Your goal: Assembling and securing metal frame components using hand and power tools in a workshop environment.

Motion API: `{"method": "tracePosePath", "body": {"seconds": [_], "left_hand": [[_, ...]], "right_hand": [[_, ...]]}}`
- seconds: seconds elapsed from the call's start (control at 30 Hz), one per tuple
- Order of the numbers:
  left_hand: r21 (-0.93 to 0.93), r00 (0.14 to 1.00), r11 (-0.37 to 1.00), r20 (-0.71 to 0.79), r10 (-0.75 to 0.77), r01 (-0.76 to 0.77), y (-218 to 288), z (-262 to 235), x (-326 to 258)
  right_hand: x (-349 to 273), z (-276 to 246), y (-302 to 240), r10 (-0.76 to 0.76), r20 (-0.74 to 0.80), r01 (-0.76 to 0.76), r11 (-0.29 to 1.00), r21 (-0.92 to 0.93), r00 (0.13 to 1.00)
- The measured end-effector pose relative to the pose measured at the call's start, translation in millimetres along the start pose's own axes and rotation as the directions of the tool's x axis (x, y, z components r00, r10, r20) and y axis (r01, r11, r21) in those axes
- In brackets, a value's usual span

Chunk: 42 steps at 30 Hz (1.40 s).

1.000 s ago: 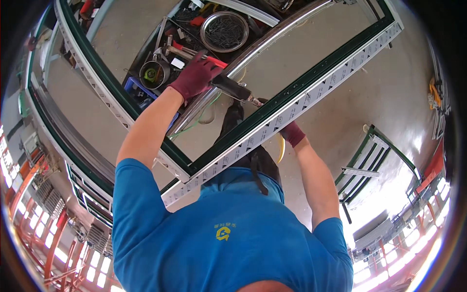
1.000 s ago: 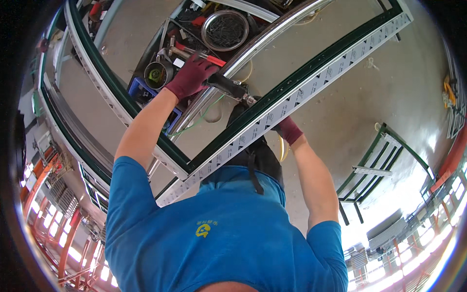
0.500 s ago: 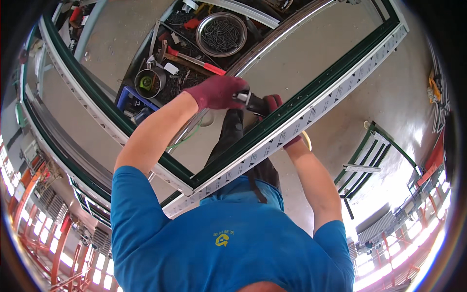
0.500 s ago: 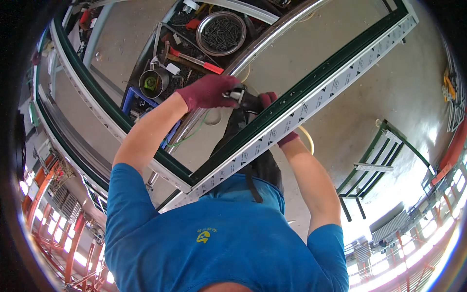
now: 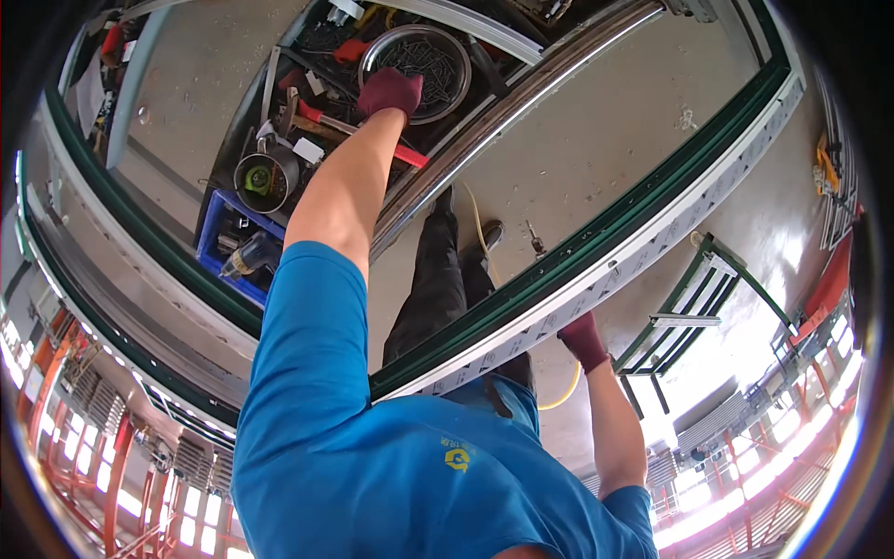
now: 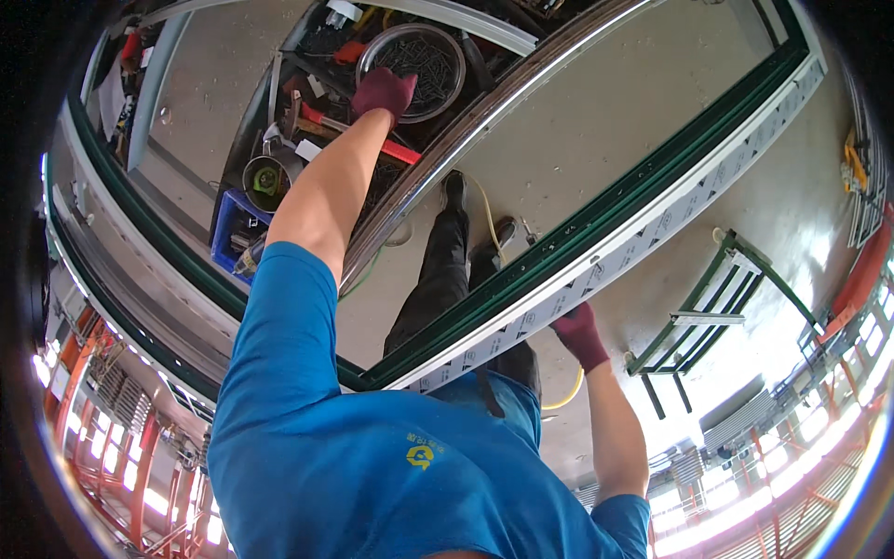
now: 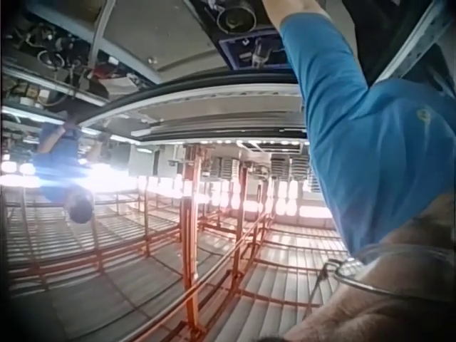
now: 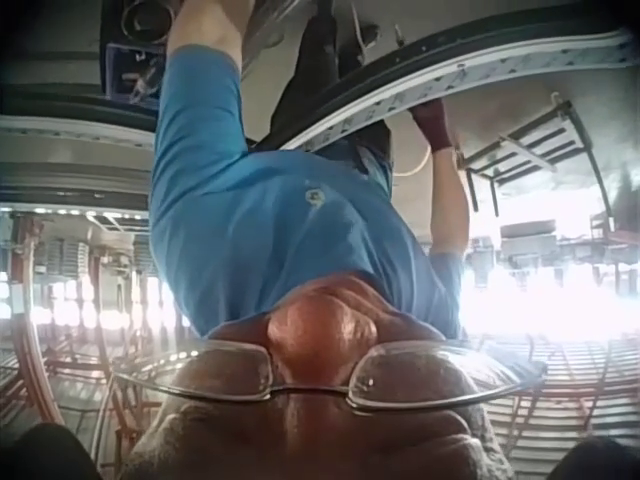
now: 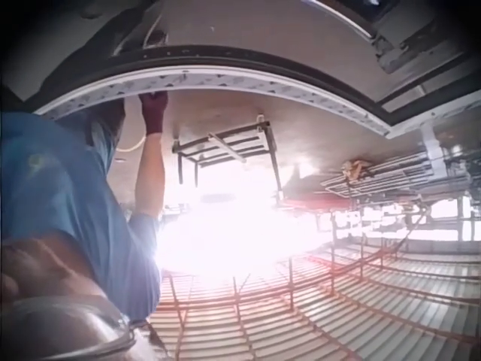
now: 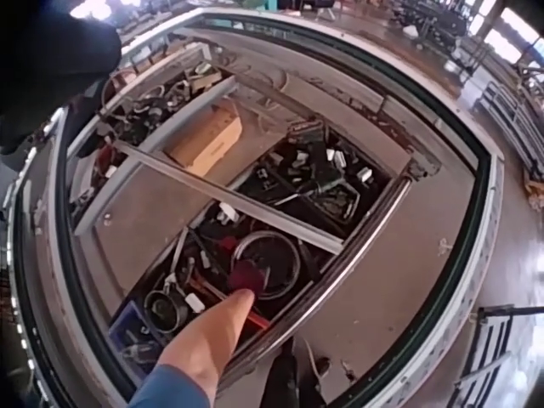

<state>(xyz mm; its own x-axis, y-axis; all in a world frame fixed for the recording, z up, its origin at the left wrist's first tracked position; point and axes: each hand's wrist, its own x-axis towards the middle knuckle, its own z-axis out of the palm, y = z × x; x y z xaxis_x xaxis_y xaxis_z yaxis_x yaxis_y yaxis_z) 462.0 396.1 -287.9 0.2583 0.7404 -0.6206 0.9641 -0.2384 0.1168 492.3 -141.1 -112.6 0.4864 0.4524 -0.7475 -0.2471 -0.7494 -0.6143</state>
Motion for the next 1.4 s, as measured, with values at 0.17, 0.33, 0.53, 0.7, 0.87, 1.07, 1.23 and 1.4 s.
{"method": "tracePosePath", "body": {"seconds": [0.17,0.33,0.53,0.7,0.87,1.07,1.23,1.4], "left_hand": [[0.018,1.000,1.000,0.030,0.008,-0.009,-2.9,21.9,47.5],[0.005,0.998,0.999,0.040,0.039,-0.039,-18.6,41.7,64.5],[-0.068,0.999,0.997,-0.043,-0.029,0.026,4.0,31.1,23.4],[-0.173,0.980,0.974,-0.161,0.116,-0.144,-25.7,33.0,22.5],[-0.249,0.979,0.954,-0.156,0.131,-0.167,-34.4,21.5,15.9],[-0.448,0.902,0.808,-0.371,0.221,-0.383,-49.2,11.7,2.2],[-0.487,0.872,0.763,-0.446,0.202,-0.426,-53.2,-15.5,-32.7],[-0.922,0.911,0.223,-0.228,0.343,-0.315,-51.7,-65.8,-119.1]], "right_hand": [[-10.6,8.9,1.8,0.397,0.034,-0.399,0.913,0.091,0.917],[-3.8,23.6,-1.7,-0.005,0.031,0.005,1.000,0.000,0.999],[-0.1,20.6,5.0,-0.122,0.053,0.130,0.976,-0.175,0.991],[-4.1,16.4,-40.0,-0.066,0.062,0.075,0.986,-0.147,0.996],[-12.4,13.5,-42.6,0.167,0.031,-0.169,0.983,0.073,0.985],[-30.5,1.9,-18.7,0.229,-0.053,-0.234,0.962,-0.139,0.972],[-65.4,-3.9,-5.1,0.171,-0.087,-0.177,0.982,-0.066,0.981],[-131.1,-23.9,3.0,0.328,0.034,-0.323,0.902,0.286,0.944]]}}
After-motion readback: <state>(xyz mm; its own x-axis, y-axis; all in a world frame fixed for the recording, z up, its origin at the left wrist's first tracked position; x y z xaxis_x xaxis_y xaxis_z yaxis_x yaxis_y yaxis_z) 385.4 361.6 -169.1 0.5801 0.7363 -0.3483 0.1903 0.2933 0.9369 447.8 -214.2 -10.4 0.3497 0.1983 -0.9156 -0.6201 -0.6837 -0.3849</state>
